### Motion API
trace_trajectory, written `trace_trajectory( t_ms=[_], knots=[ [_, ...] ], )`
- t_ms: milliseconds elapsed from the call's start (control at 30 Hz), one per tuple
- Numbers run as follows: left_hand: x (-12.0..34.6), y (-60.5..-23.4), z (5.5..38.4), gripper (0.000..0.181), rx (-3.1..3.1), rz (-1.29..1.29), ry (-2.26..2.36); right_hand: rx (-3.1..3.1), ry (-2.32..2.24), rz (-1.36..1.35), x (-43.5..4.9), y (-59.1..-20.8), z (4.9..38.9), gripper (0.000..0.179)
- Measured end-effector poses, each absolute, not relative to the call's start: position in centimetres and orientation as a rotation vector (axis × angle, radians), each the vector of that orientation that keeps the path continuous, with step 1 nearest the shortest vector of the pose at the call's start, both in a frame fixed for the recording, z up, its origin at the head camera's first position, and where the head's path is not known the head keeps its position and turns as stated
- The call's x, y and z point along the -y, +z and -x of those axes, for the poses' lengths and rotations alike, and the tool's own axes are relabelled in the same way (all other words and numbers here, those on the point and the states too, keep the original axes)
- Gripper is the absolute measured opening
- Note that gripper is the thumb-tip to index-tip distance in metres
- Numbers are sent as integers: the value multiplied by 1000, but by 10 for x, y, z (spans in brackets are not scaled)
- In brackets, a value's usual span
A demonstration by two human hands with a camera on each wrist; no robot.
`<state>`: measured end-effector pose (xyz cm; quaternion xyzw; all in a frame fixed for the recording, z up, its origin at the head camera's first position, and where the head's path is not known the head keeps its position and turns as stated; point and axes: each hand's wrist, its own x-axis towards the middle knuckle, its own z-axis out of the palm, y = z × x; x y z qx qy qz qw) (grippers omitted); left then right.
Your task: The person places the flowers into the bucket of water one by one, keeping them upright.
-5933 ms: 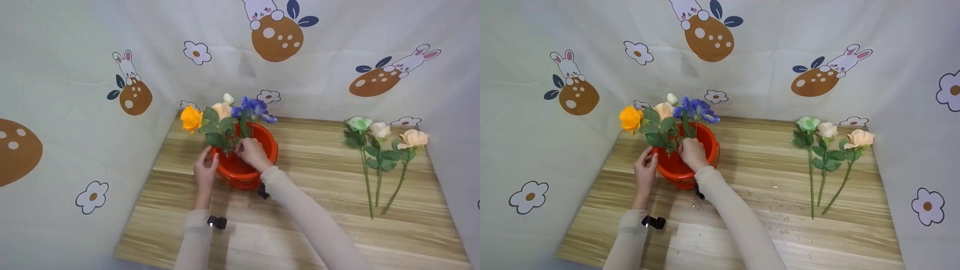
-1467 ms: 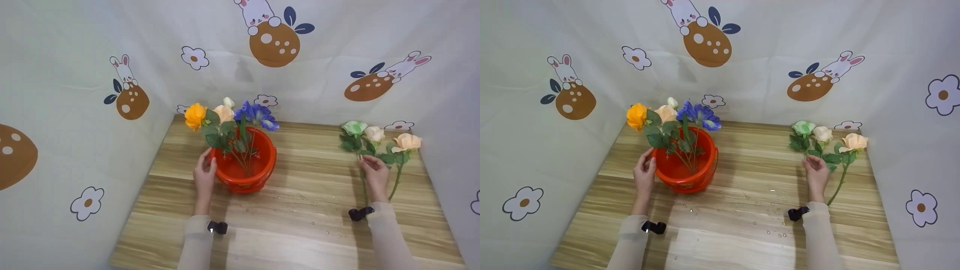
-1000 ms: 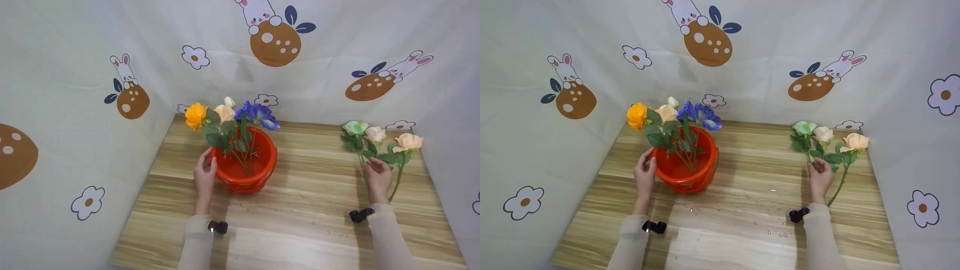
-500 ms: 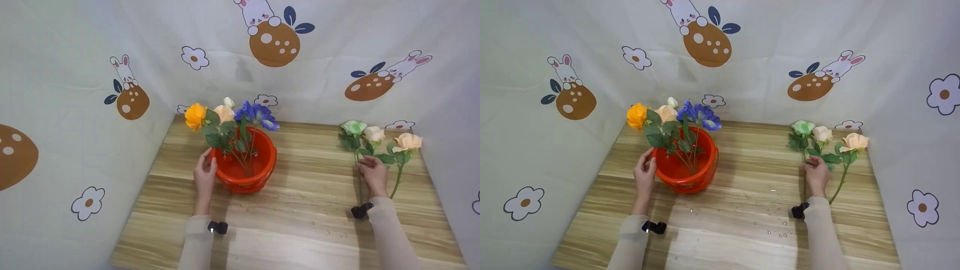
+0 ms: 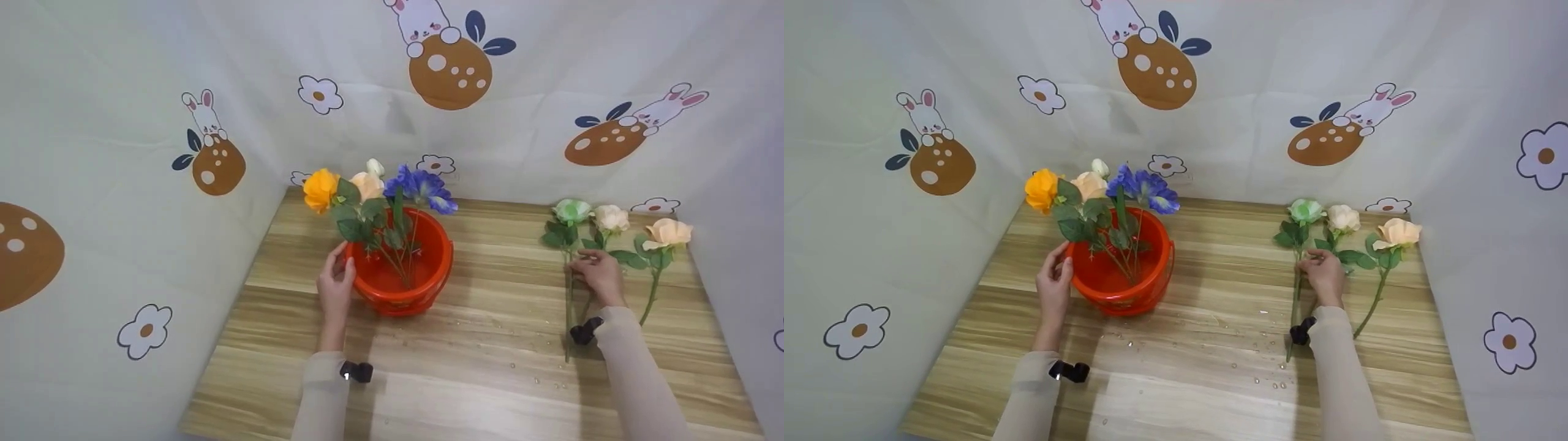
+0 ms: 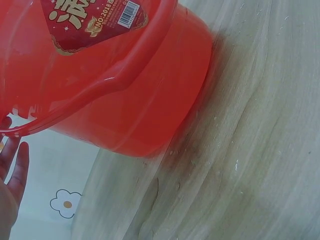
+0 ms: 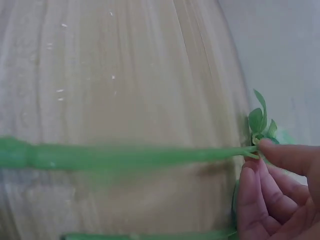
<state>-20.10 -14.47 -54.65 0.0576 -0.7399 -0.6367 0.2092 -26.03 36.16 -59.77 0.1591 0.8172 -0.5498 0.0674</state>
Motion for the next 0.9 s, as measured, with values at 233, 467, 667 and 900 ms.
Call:
trace_trajectory(
  t_ms=[233, 467, 667, 900],
  knots=[
    [145, -546, 200, 36, 2052, -149, -1755, -2347, -1728, -447, -356, -592, 262, 49],
    [145, -546, 201, 36, 2059, -171, -1772, -2150, -1957, -456, -352, -584, 260, 46],
    [145, -546, 200, 36, 2050, -144, -1762, -2040, -2097, -459, -348, -573, 254, 38],
    [145, -547, 201, 35, 2053, -138, -1753, -1906, -2263, -461, -339, -555, 246, 12]
  ],
)
